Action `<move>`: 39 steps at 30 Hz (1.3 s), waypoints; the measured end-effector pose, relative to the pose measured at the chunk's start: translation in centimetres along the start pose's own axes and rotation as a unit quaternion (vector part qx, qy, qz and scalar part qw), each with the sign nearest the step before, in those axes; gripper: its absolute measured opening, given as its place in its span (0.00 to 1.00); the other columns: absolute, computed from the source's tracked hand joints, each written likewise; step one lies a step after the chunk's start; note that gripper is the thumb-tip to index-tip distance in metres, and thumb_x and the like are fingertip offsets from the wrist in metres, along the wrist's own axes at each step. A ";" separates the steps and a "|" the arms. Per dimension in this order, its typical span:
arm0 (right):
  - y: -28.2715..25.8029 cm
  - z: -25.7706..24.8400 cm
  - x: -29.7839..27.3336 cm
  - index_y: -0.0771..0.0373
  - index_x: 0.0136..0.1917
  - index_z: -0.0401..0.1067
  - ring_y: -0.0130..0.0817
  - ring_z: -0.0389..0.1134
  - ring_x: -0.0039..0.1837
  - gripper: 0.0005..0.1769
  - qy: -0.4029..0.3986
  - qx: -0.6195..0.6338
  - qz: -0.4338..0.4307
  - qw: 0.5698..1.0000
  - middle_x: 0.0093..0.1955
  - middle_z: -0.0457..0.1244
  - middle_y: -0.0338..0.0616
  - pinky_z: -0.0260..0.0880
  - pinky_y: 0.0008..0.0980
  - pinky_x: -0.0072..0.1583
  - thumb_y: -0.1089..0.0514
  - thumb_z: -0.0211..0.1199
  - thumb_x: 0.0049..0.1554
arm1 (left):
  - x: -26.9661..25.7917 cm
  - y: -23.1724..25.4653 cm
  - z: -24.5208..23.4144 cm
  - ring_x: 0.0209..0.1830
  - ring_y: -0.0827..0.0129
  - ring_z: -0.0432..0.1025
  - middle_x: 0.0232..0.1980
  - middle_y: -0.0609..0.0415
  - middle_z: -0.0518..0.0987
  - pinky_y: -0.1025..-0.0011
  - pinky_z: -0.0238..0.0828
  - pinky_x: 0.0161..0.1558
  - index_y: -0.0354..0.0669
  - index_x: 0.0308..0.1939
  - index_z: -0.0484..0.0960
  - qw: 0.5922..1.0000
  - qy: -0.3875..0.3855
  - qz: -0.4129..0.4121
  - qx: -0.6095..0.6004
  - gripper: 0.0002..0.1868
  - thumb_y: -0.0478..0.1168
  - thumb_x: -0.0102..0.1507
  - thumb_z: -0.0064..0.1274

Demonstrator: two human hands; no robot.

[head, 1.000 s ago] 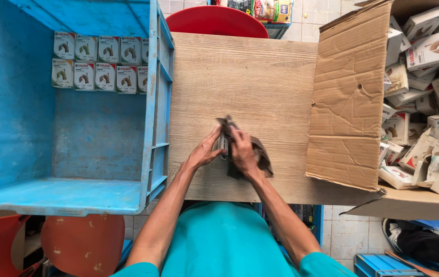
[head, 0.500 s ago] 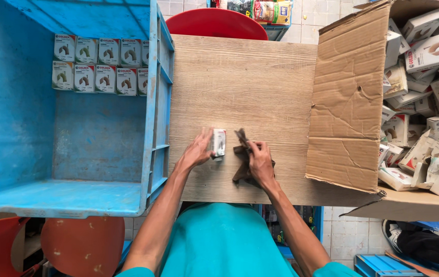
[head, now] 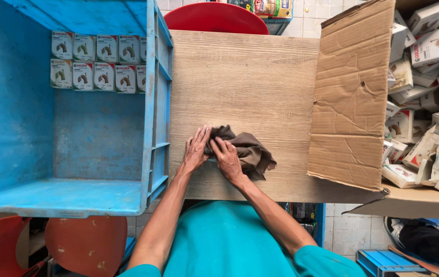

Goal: The person takes small white boxes out of a large cardboard box, wipes them with a brown cloth, and places them into a blue plastic crate.

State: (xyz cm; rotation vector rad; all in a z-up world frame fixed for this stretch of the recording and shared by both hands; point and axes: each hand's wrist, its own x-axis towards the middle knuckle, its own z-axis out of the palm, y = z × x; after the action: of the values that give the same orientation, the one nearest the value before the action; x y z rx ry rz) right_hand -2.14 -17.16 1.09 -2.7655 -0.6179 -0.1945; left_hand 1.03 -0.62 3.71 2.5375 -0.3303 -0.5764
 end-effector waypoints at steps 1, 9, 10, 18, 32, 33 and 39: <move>0.9 -0.1 0.2 0.47 0.69 0.64 0.39 0.60 0.64 0.27 0.002 -0.001 -0.003 1.000 0.67 0.56 0.42 0.61 0.35 0.58 0.60 0.52 0.56 | 0.3 -0.2 -0.1 0.79 0.53 0.45 0.80 0.51 0.48 0.44 0.50 0.70 0.51 0.80 0.43 1.000 0.004 0.000 0.000 0.59 0.41 0.52 0.66; 1.1 -0.2 0.8 0.46 0.66 0.67 0.36 0.61 0.63 0.21 0.028 0.012 -0.003 1.000 0.64 0.58 0.37 0.62 0.32 0.56 0.57 0.49 0.60 | 1.6 -0.7 0.5 0.79 0.57 0.46 0.81 0.53 0.50 0.43 0.49 0.70 0.50 0.79 0.47 0.999 0.007 0.017 0.041 0.58 0.48 0.51 0.66; 1.6 -0.2 -0.2 0.46 0.66 0.67 0.36 0.61 0.63 0.21 0.029 0.011 -0.001 1.000 0.64 0.58 0.37 0.62 0.32 0.56 0.57 0.49 0.60 | 1.4 -0.8 0.7 0.79 0.57 0.46 0.81 0.53 0.50 0.43 0.49 0.70 0.50 0.79 0.47 0.999 0.007 0.019 0.042 0.58 0.48 0.51 0.66; 3.7 0.5 0.6 0.47 0.66 0.68 0.42 0.64 0.58 0.26 0.035 0.118 0.193 0.973 0.58 0.61 0.39 0.65 0.41 0.54 0.60 0.58 0.53 | 1.0 1.3 0.5 0.79 0.57 0.48 0.79 0.47 0.53 0.45 0.50 0.70 0.49 0.79 0.44 0.997 0.034 -0.006 0.066 0.58 0.55 0.54 0.64; 7.6 -2.4 -3.3 0.51 0.67 0.66 0.41 0.57 0.63 0.30 -0.027 -0.062 0.188 0.980 0.62 0.56 0.44 0.59 0.39 0.58 0.62 0.59 0.50 | 3.2 3.6 -1.5 0.78 0.53 0.50 0.78 0.48 0.54 0.40 0.41 0.73 0.57 0.77 0.51 0.978 -0.026 0.101 0.181 0.50 0.32 0.55 0.58; 6.6 -2.3 -3.6 0.50 0.65 0.66 0.37 0.61 0.56 0.26 -0.037 -0.007 0.171 0.985 0.56 0.57 0.40 0.64 0.34 0.53 0.61 0.56 0.53 | 3.4 3.0 -0.6 0.78 0.53 0.51 0.76 0.49 0.60 0.42 0.44 0.72 0.58 0.76 0.55 0.979 -0.031 0.103 0.172 0.46 0.29 0.56 0.54; 3.6 -3.0 -0.7 0.64 0.66 0.66 0.54 0.67 0.57 0.23 -0.029 0.293 0.305 0.906 0.53 0.63 0.52 0.70 0.46 0.56 0.49 0.53 0.63 | 2.5 1.8 2.9 0.49 0.63 0.69 0.46 0.53 0.71 0.62 0.64 0.53 0.45 0.55 0.69 0.973 0.092 0.072 0.201 0.43 0.63 0.45 0.66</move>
State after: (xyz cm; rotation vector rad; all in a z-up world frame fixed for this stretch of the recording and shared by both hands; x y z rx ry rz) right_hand -1.43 -21.50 2.88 -2.2311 0.1849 0.1868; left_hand 1.66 -4.22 1.53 2.8941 -0.6092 -0.2323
